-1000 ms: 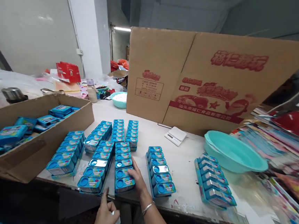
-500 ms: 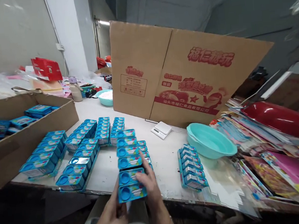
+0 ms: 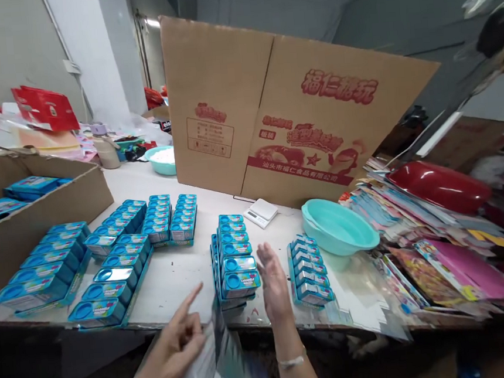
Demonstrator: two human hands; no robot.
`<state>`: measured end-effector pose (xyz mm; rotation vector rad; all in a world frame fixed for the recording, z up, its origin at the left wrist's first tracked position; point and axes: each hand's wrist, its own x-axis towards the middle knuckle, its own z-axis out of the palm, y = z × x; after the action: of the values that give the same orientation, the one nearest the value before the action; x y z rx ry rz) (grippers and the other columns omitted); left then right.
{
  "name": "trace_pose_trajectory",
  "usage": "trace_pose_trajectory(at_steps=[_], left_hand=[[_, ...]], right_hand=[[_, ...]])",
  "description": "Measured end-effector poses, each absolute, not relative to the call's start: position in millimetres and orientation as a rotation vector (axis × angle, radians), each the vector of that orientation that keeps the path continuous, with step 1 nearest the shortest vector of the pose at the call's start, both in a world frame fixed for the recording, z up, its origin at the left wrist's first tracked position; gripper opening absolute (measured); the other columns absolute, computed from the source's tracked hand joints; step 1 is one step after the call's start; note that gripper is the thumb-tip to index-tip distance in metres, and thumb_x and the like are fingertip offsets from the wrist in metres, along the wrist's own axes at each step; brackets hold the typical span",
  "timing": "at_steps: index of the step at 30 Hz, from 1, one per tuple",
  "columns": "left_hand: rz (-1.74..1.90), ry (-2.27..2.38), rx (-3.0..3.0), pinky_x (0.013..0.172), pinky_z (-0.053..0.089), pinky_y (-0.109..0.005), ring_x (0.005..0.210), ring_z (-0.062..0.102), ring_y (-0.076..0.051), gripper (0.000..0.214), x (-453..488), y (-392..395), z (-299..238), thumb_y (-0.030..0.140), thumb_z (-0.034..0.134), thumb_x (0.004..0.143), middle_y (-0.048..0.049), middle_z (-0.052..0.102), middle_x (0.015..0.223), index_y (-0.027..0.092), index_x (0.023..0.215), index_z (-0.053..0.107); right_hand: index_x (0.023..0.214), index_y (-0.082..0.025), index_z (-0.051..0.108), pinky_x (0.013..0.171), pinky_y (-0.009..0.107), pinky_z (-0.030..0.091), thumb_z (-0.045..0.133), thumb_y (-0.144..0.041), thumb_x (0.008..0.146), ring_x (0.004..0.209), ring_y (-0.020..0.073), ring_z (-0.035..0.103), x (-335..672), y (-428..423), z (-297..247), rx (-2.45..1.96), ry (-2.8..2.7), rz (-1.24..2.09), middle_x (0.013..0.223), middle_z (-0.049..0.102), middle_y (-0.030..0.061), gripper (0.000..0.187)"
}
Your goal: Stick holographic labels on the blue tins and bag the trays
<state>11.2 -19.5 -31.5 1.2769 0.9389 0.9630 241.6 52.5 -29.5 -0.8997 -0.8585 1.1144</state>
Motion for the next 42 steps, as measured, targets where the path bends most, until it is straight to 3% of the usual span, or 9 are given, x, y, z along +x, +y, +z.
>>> trace_pose_trajectory(at_steps=[7,10,13,20,26,30,34,38,42], left_hand=[[1.229,0.933,1.274,0.052,0.027,-0.020,0.058,0.032,-0.009,0.068,-32.9,-12.5,18.1,0.032,0.056,0.098,0.0051,0.037,0.074,0.028,0.158,0.025],[1.253,0.883,1.327,0.052,0.028,-0.019,0.060,0.034,-0.009,0.060,-29.5,-11.1,12.3,0.029,0.055,0.099,0.0046,0.038,0.074,0.031,0.155,0.034],[1.279,0.903,1.412,0.054,0.031,-0.019,0.062,0.038,-0.009,0.052,-25.8,-13.7,3.9,0.027,0.058,0.098,0.0035,0.040,0.077,0.030,0.149,0.047],[1.377,1.132,1.423,0.053,0.035,-0.018,0.059,0.041,-0.008,0.039,-29.7,-27.5,5.6,0.032,0.064,0.093,0.0036,0.045,0.076,0.025,0.131,0.066],[1.388,1.388,1.328,0.049,0.033,-0.019,0.058,0.040,-0.009,0.043,-39.7,-27.8,14.0,0.043,0.066,0.089,0.0043,0.042,0.073,0.021,0.126,0.067],[1.405,1.601,1.754,0.089,0.048,-0.039,0.101,0.058,-0.027,0.054,-45.5,-35.6,25.4,0.043,0.060,0.092,-0.0081,0.057,0.106,0.020,0.140,0.055],[1.315,1.307,2.388,0.120,0.012,-0.057,0.142,0.033,-0.040,0.074,-37.9,-57.2,36.4,0.044,0.068,0.086,-0.0128,0.047,0.146,0.027,0.152,0.039],[0.623,0.915,2.380,0.119,0.023,-0.048,0.110,0.064,-0.025,0.026,-21.4,-55.3,30.1,0.035,0.052,0.098,-0.0030,0.073,0.113,0.030,0.118,0.067],[0.526,0.870,2.110,0.086,0.047,-0.030,0.090,0.065,-0.021,0.030,-5.6,-37.1,22.0,0.034,0.044,0.101,-0.0048,0.073,0.097,0.023,0.099,0.072]], right_hand=[[0.145,-0.028,0.052,0.117,0.053,0.029,0.072,-0.067,0.076,0.143,0.0365,0.040,269.9,-60.5,-26.5,-1.203,-1.339,1.301,0.151,0.049,0.0140,0.082],[0.150,-0.028,0.043,0.104,0.050,0.044,0.075,-0.063,0.076,0.126,0.0336,0.059,263.0,-76.6,-46.3,-1.296,-1.045,1.451,0.145,0.054,0.0171,0.087],[0.145,-0.024,0.047,0.088,0.042,0.053,0.077,-0.057,0.078,0.100,0.0268,0.070,249.9,-81.0,-62.1,-1.202,-0.632,1.539,0.129,0.065,0.0178,0.081],[0.136,-0.028,0.060,0.094,0.042,0.052,0.072,-0.066,0.076,0.108,0.0290,0.067,228.5,-115.9,-39.1,-1.156,-0.574,1.485,0.124,0.069,0.0112,0.073],[0.089,-0.023,0.076,0.074,0.035,0.057,0.082,-0.053,0.069,0.078,0.0261,0.068,224.4,-143.3,-5.0,-1.502,-1.006,0.993,0.081,0.073,0.0066,0.037],[0.081,-0.021,0.074,0.057,0.026,0.052,0.076,-0.051,0.078,0.062,0.0189,0.061,228.8,-136.7,18.6,-1.543,-1.167,0.886,0.067,0.066,0.0038,0.030],[0.076,-0.019,0.071,0.049,0.022,0.045,0.073,-0.051,0.081,0.055,0.0133,0.052,237.8,-120.8,37.9,-1.486,-1.226,0.979,0.062,0.059,0.0006,0.033],[0.077,-0.019,0.070,0.053,0.024,0.044,0.067,-0.052,0.086,0.057,0.0144,0.054,253.5,-105.6,32.8,-1.504,-1.413,0.967,0.064,0.060,0.0011,0.035],[0.113,-0.025,0.073,0.081,0.043,0.054,0.070,-0.040,0.086,0.096,0.0308,0.063,259.8,-96.0,17.4,-1.646,-1.716,0.165,0.102,0.069,0.0115,0.031]])
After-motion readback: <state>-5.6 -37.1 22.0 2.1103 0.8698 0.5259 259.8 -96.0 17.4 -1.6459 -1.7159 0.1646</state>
